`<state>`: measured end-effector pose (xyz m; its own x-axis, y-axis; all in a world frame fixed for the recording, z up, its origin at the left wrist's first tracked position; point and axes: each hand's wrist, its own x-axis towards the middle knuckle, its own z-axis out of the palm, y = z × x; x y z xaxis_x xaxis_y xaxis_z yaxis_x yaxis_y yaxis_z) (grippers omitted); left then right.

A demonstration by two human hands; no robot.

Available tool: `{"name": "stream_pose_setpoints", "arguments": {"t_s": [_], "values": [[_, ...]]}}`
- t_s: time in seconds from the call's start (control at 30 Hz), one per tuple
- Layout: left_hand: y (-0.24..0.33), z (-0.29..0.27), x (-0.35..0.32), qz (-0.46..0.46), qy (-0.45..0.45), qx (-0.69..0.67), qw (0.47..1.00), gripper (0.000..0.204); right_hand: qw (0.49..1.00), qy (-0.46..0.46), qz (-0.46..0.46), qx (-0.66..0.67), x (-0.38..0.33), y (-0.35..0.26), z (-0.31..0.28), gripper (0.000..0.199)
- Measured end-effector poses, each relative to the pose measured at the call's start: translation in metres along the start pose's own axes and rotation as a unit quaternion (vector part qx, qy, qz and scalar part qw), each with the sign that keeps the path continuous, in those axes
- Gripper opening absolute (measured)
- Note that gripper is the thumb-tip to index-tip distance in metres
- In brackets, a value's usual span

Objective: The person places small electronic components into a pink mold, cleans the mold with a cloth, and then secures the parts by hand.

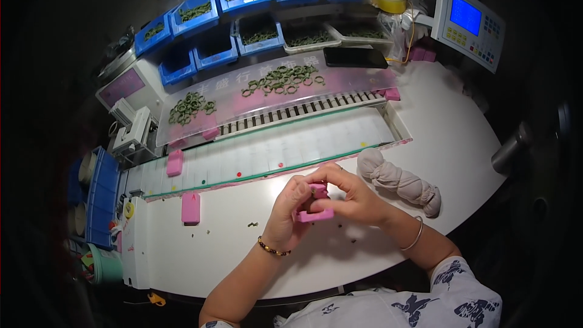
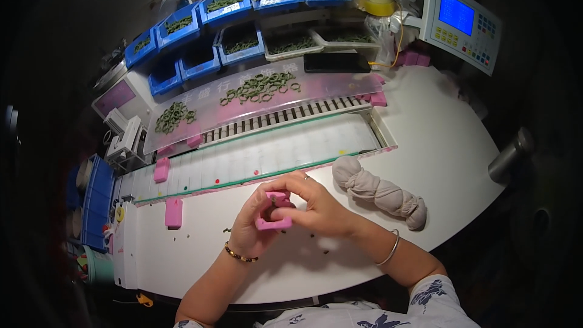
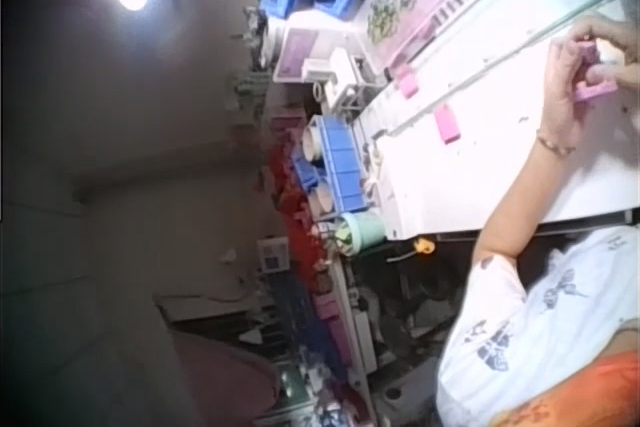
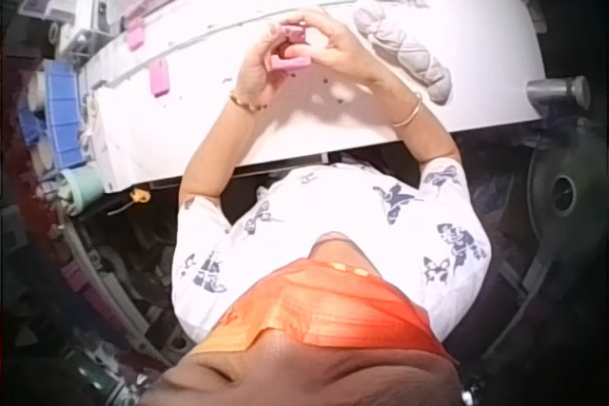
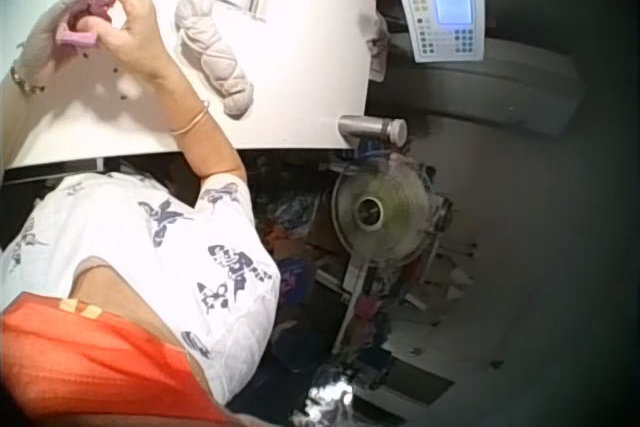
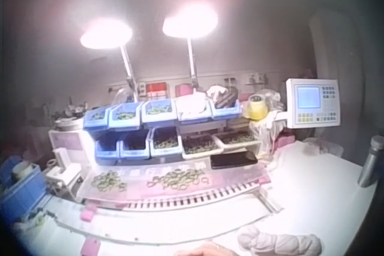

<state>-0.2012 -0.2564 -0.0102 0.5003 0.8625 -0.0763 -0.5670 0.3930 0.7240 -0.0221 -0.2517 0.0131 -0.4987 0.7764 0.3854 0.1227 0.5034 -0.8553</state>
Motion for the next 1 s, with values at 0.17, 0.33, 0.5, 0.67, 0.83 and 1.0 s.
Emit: {"name": "stream_pose_setpoints", "arguments": {"t_s": [0.17, 0.33, 0.5, 0.67, 0.83, 1.0], "values": [[0.003, -0.006, 0.007, -0.025, 0.072, -0.082, 0.994, 0.034, 0.984, 0.072, -0.065, -0.149, -0.002, -0.005, 0.023, 0.070], [0.002, -0.013, 0.006, 0.019, 0.125, -0.009, 0.992, 0.027, 0.960, 0.087, -0.086, -0.252, -0.002, -0.008, 0.018, 0.056], [0.003, -0.006, 0.002, 0.073, 0.108, 0.081, 0.988, 0.025, 0.941, 0.127, -0.098, -0.298, -0.004, -0.008, 0.025, 0.035], [-0.002, -0.010, 0.001, 0.121, 0.094, 0.127, 0.980, 0.022, 0.934, 0.131, -0.120, -0.311, -0.003, -0.015, 0.027, 0.026], [-0.005, -0.009, 0.003, 0.133, 0.112, 0.117, 0.978, 0.019, 0.930, 0.141, -0.122, -0.316, -0.004, -0.014, 0.029, 0.024], [-0.007, -0.026, 0.018, 0.202, 0.196, 0.090, 0.955, 0.017, 0.956, 0.089, -0.129, -0.248, -0.006, -0.018, 0.030, 0.022]]}}
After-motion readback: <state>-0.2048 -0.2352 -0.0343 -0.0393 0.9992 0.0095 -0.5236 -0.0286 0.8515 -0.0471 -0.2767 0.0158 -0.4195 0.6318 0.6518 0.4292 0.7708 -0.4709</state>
